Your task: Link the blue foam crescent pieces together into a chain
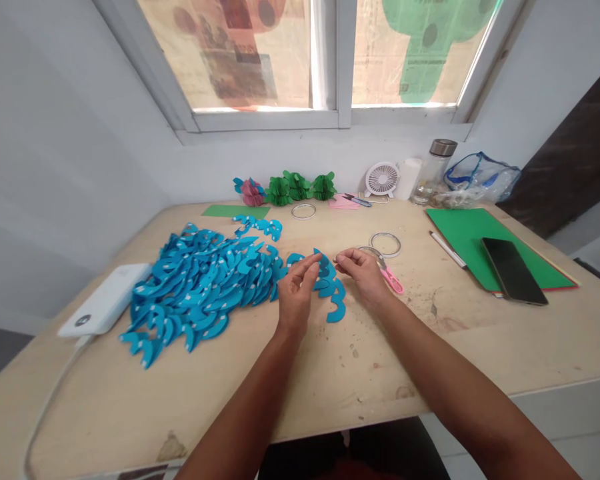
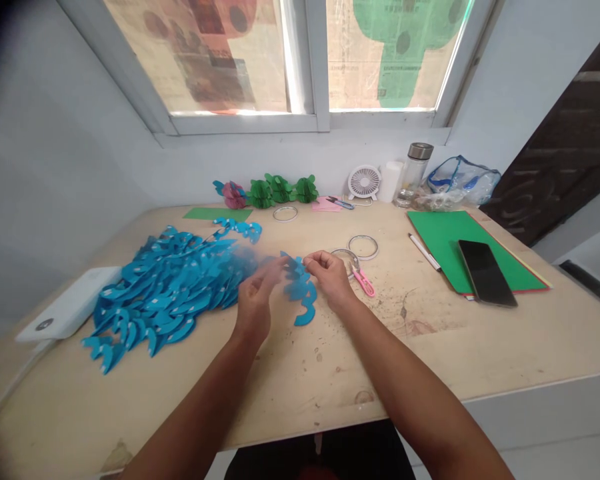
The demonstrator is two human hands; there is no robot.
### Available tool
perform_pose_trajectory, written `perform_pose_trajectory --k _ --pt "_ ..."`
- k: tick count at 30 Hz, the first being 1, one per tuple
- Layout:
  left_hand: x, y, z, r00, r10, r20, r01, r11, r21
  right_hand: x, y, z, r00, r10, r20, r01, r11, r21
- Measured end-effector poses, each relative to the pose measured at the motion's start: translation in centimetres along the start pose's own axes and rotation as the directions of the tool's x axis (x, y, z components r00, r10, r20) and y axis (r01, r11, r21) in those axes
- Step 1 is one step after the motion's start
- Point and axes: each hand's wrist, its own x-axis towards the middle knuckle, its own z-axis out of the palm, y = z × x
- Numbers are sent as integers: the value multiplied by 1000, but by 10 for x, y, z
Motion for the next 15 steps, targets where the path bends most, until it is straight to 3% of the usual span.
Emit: perform_pose_trajectory --k 7,15 --pt "-1 -3 4 986 -158 56 166 969 -180 -2 0 3 998 9 65 -5 998 -58" --pt "-1 -2 7 967 -240 89 256 929 -268 -1 2 4 1000 2 19 -1 998 -61"
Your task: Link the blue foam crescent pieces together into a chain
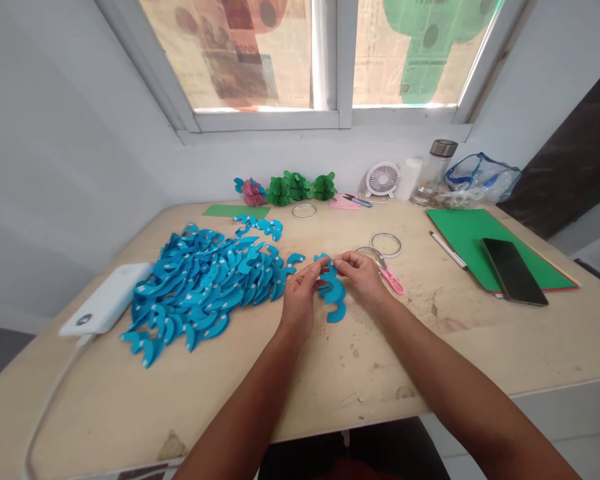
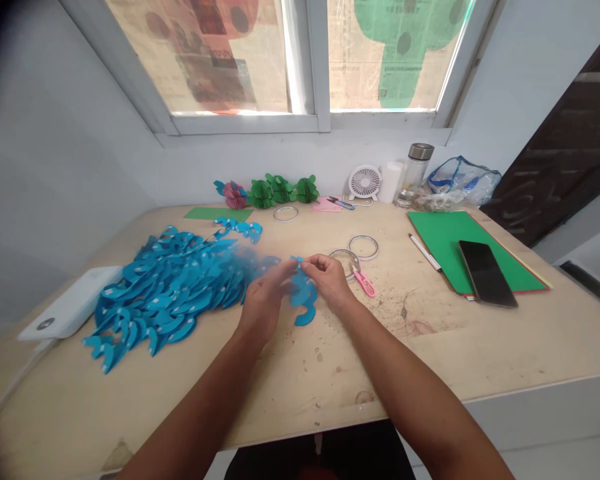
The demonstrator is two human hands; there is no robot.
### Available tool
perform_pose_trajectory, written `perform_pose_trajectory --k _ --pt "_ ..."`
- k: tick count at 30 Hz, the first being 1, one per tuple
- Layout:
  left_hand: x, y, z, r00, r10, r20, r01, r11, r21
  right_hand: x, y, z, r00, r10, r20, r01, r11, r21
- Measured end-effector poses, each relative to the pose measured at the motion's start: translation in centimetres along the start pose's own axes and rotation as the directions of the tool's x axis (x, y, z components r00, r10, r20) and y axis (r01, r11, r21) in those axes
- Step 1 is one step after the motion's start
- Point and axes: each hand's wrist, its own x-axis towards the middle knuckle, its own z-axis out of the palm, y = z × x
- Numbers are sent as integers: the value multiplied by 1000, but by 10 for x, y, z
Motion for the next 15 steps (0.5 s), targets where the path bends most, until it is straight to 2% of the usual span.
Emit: perform_pose_trajectory --k 8,15 --pt "1 2 0 999 -14 -44 11 998 -65 -1 -3 1 1000 12 -17 -12 999 -30" --pt "-1 2 2 1000 -28 -7 28 996 -85 -2 -2 1 999 -5 -45 3 999 -35"
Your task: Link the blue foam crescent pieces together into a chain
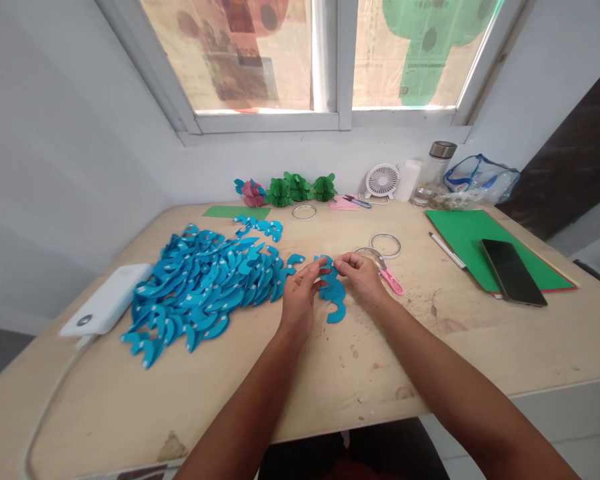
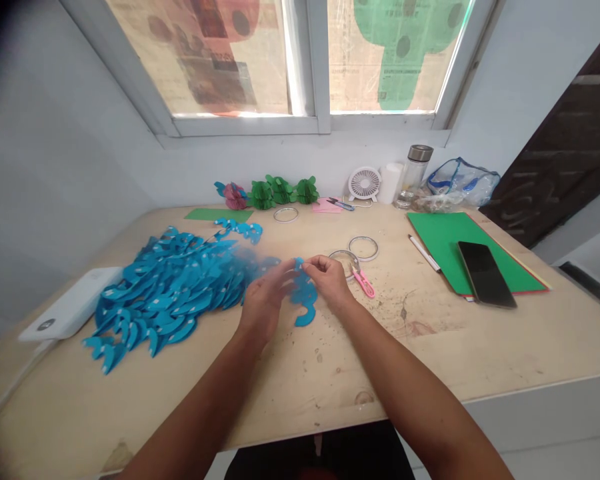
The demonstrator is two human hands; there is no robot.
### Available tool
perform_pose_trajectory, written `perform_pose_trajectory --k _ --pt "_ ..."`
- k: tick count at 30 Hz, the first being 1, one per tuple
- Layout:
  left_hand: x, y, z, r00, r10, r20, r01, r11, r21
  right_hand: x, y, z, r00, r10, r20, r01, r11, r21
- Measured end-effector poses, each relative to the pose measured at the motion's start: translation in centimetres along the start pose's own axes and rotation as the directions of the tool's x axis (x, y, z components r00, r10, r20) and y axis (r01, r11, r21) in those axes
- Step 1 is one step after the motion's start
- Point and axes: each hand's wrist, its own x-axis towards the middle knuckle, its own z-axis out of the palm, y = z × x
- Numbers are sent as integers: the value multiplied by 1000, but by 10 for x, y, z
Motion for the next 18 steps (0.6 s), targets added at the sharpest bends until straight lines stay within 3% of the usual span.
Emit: perform_pose_trajectory --k 18 --pt "-4 -3 4 998 -47 50 48 999 -14 4 9 -3 1000 3 -18 -2 997 76"
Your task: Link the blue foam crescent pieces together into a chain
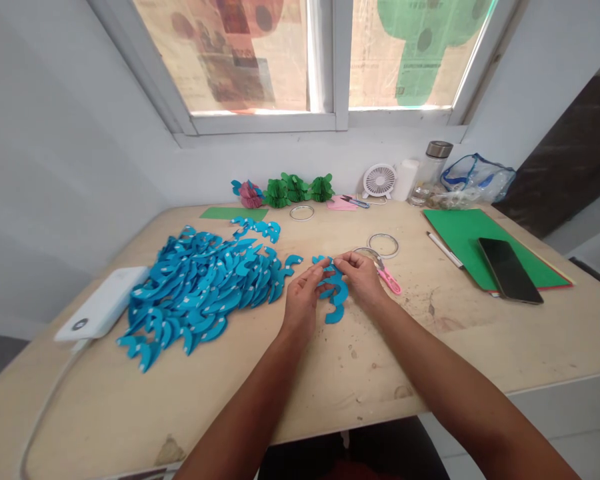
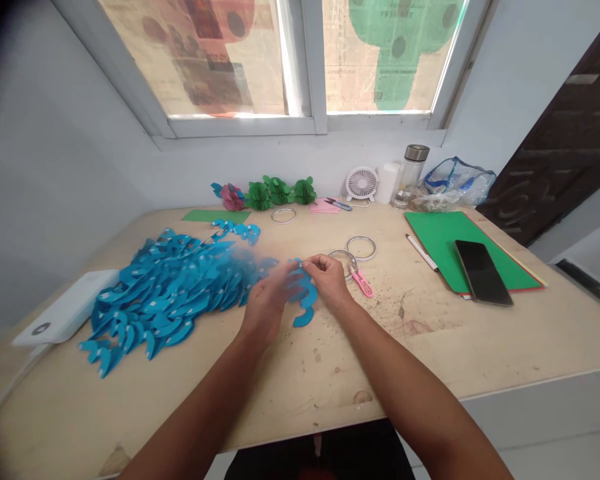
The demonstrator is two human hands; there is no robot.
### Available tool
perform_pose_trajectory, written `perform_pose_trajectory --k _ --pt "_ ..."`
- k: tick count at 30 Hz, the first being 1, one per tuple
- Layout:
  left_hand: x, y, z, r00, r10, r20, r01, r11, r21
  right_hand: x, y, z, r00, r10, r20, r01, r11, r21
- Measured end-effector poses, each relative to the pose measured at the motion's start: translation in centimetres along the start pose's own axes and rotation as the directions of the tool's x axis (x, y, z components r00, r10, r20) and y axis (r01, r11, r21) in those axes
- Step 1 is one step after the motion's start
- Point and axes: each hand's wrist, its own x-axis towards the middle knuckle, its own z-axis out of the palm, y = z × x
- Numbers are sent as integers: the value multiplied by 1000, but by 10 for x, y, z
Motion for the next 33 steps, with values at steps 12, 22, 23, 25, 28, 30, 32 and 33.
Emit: perform_pose_trajectory --k 12,22,23,25,28,30,32,33 --pt "-3 -2 3 1000 6 -12 -6 1000 -2 -3 -4 1 999 -30 -12 30 999 -41" --pt "-2 -4 3 999 22 27 -21 999 -30 -1 2 0 999 -34 -30 34 999 -20" --pt "-2 -4 2 999 22 35 -21 999 -29 -1 2 0 999 -31 -29 31 999 -17" --pt "-2 -5 2 999 19 45 -18 999 -27 -1 2 0 999 -29 -34 28 1000 -14" --pt "-2 -5 2 998 19 55 -17 1000 -21 0 3 0 998 -36 -48 34 999 -28" --pt "-2 -6 2 998 23 66 -22 1000 -20 0 4 0 998 -36 -57 34 999 -41" --pt "-2 -6 2 997 28 74 -27 999 -21 0 5 0 998 -37 -58 34 998 -46" --pt "-2 -7 2 997 30 77 -28 999 -23 0 5 1 998 -38 -57 36 998 -48"
